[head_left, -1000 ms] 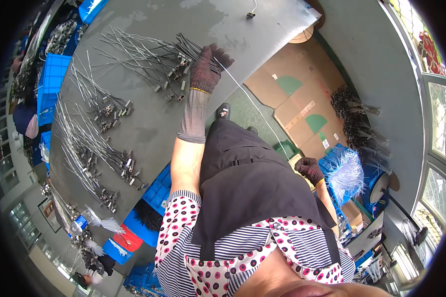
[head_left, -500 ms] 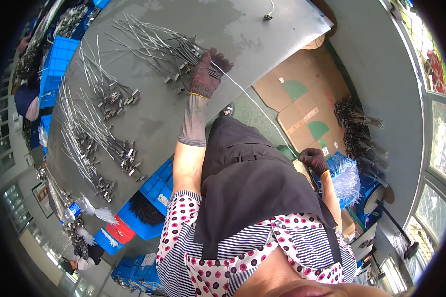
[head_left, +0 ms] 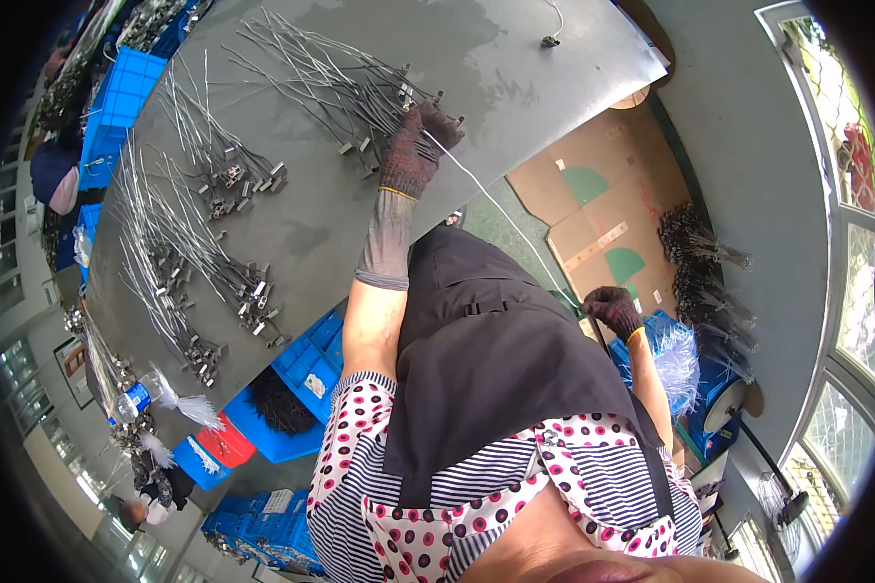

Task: The recorder is sorting and bundling multiple wire harnesses on a workspace table.

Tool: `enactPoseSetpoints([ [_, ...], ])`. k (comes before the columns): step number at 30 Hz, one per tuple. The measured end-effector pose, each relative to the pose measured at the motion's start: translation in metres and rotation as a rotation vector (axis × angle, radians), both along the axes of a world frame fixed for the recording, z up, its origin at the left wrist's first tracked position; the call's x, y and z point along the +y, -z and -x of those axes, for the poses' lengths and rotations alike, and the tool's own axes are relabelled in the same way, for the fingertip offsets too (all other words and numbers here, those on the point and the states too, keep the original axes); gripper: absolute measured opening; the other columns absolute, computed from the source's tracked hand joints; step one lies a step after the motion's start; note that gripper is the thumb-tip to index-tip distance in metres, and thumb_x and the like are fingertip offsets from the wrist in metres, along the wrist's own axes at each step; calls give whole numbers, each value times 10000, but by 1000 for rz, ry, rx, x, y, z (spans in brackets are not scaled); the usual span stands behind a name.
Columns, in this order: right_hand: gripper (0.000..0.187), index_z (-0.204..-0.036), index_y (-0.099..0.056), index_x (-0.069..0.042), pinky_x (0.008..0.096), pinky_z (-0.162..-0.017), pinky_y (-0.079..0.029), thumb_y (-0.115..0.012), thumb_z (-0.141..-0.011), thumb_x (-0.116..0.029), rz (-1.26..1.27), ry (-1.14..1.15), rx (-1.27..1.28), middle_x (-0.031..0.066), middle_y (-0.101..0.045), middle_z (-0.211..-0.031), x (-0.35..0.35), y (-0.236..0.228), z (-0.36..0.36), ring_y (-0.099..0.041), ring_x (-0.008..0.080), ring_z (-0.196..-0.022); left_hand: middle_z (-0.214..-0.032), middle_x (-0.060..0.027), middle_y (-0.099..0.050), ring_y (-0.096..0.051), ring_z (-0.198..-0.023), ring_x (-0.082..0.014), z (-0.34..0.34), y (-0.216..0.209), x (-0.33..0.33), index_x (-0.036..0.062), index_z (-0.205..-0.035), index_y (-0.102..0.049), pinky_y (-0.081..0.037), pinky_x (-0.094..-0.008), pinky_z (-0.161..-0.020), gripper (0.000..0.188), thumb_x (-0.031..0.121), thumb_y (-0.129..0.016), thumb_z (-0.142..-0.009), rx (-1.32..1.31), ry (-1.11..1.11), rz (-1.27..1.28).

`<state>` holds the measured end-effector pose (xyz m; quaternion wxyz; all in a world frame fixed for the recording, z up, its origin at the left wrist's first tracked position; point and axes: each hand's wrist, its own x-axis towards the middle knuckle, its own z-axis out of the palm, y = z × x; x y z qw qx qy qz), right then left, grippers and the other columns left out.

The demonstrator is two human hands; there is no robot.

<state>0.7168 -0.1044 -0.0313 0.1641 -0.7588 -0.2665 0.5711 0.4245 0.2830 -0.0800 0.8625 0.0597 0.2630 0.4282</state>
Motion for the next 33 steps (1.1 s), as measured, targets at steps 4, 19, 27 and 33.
enactPoseSetpoints([
  [4,183,-829,-735,-57,237,-542,-418,-778,-761,-222,-74,58,79,-29,-643,-698,28,-8,10,-530,74,-611,-995,-82,-699,-678,-932,-282,8,10,-6,88,-1095,-676,-541,-559,-920,280,319,-665,-939,105,149,-73],
  [19,240,-879,-739,-4,283,-699,-495,-807,-755,-198,52,0,45,45,-690,-766,-9,0,5,-607,124,-736,-859,-61,-688,-677,-817,-226,28,1,-23,91,-952,-675,-582,-474,-809,184,265,-720,-913,236,-49,-30],
  [27,269,-914,-728,23,276,-727,-510,-809,-775,-192,-238,-36,39,59,-700,-809,72,17,32,-622,133,-763,-1007,-101,-696,-691,-908,-275,-8,-15,-86,37,-1228,-627,-600,-458,-808,359,275,-652,-961,365,450,-53],
  [33,286,-998,-722,21,259,-618,-495,-737,-876,-237,-263,234,57,50,-682,-790,200,-3,90,-606,111,-709,-907,-105,-694,-701,-793,-244,-39,-22,-103,36,-1164,-650,-600,-398,-658,315,280,-641,-966,156,344,-1],
])
